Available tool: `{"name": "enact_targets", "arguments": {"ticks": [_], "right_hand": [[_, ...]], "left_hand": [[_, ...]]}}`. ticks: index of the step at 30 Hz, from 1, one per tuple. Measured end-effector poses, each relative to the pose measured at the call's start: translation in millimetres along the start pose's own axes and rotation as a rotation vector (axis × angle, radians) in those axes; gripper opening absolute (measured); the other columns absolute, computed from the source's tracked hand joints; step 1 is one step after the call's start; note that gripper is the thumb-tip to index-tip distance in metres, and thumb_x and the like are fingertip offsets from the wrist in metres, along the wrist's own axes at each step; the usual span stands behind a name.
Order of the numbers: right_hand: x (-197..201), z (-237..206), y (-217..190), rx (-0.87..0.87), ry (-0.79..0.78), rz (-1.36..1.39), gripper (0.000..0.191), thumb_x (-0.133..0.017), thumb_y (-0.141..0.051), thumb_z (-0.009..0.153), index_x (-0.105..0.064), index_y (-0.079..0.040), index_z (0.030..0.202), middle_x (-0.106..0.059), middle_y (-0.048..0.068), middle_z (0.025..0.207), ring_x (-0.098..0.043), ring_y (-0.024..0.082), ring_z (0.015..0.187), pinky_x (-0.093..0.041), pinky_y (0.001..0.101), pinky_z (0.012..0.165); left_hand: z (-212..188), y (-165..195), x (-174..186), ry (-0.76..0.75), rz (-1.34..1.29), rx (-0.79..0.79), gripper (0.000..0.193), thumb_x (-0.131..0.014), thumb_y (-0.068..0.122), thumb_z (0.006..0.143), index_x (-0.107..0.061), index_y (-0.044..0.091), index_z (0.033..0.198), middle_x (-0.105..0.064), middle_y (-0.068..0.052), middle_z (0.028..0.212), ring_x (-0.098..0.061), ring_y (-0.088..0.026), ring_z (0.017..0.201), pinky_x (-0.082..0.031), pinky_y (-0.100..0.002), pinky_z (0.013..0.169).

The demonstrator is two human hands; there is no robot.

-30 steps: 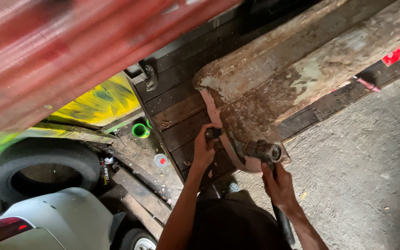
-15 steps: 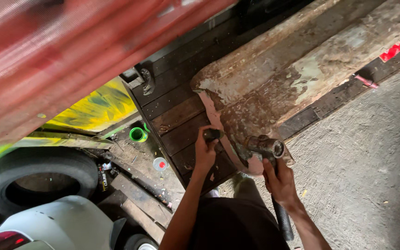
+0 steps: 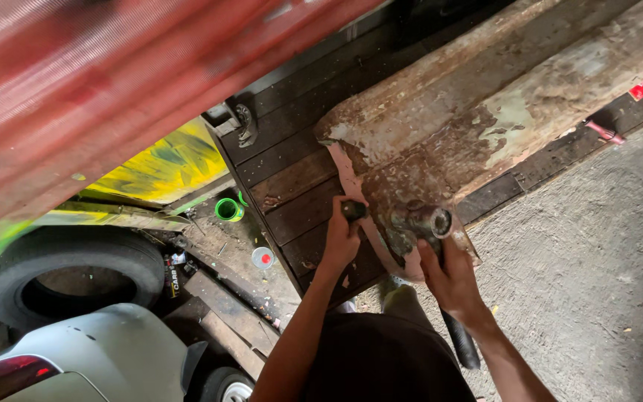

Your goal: The person uses a hammer and a metal punch to repeatedly strike a large, rusted metal panel resting on wooden planks. The person holds the punch against the panel's edge and strikes it with the hammer to chip away material.

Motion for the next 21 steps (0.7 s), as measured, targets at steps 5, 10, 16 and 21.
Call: {"name": "enact_targets", "arguments": {"ticks": [5, 10, 16, 21], "right_hand": [[12.5, 1.6, -48.6, 0.029, -0.026, -0.164, 0.022, -0.053, -0.021, 0.103, -0.060, -0.004, 0.116, -0.059, 0.005, 0.051, -0.056, 0.012, 0.039, -0.037, 0.0346, 0.038], [11.7, -13.3, -89.1, 0.285, -0.037, -0.204, 0.026, -0.056, -0.021, 0.102, -0.053, 0.000, 0.118, -0.070, 0.010, 0.073, -0.073, 0.017, 0.056, -0.056, 0.0328, 0.047], [-38.9, 6.4, 5.3, -0.137, -0.319, -0.532, 0.037, -0.055, -0.029, 0.104, -0.049, -0.001, 0.127, -0.072, 0.019, 0.075, -0.071, 0.035, 0.060, -0.055, 0.0463, 0.054], [-13.1, -14.0, 32.2, -0.101, -0.067, -0.316, 0.031, -0.060, -0.028, 0.100, -0.055, -0.001, 0.114, -0.069, 0.022, 0.070, -0.069, 0.034, 0.059, -0.049, 0.0451, 0.049]], "left_hand": [[-1.1, 18.6, -6.6, -0.055, 0.035, -0.142, 0.042, -0.043, -0.021, 0.092, -0.045, 0.009, 0.121, -0.057, -0.015, 0.114, -0.057, -0.028, 0.097, -0.039, -0.030, 0.087], [-3.8, 18.4, -15.4, -0.064, -0.024, -0.164, 0.053, -0.051, -0.020, 0.090, -0.045, 0.006, 0.136, -0.056, -0.016, 0.114, -0.056, -0.026, 0.100, -0.043, -0.030, 0.087], [-11.9, -15.2, -8.0, -0.077, 0.051, 0.069, 0.058, -0.049, -0.018, 0.083, -0.049, 0.006, 0.136, -0.062, -0.012, 0.122, -0.063, -0.023, 0.099, -0.049, -0.034, 0.075], [-54.0, -47.0, 20.2, 0.060, 0.035, 0.223, 0.039, -0.060, -0.016, 0.083, -0.058, 0.006, 0.115, -0.068, -0.010, 0.115, -0.068, -0.020, 0.102, -0.054, -0.034, 0.081]]}}
Point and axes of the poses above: each hand's wrist, its own z-axis towards the middle knuckle, its own x-axis out of the back of the hand, y = z × x, the point moved 8 cm from there along z, towards the middle knuckle
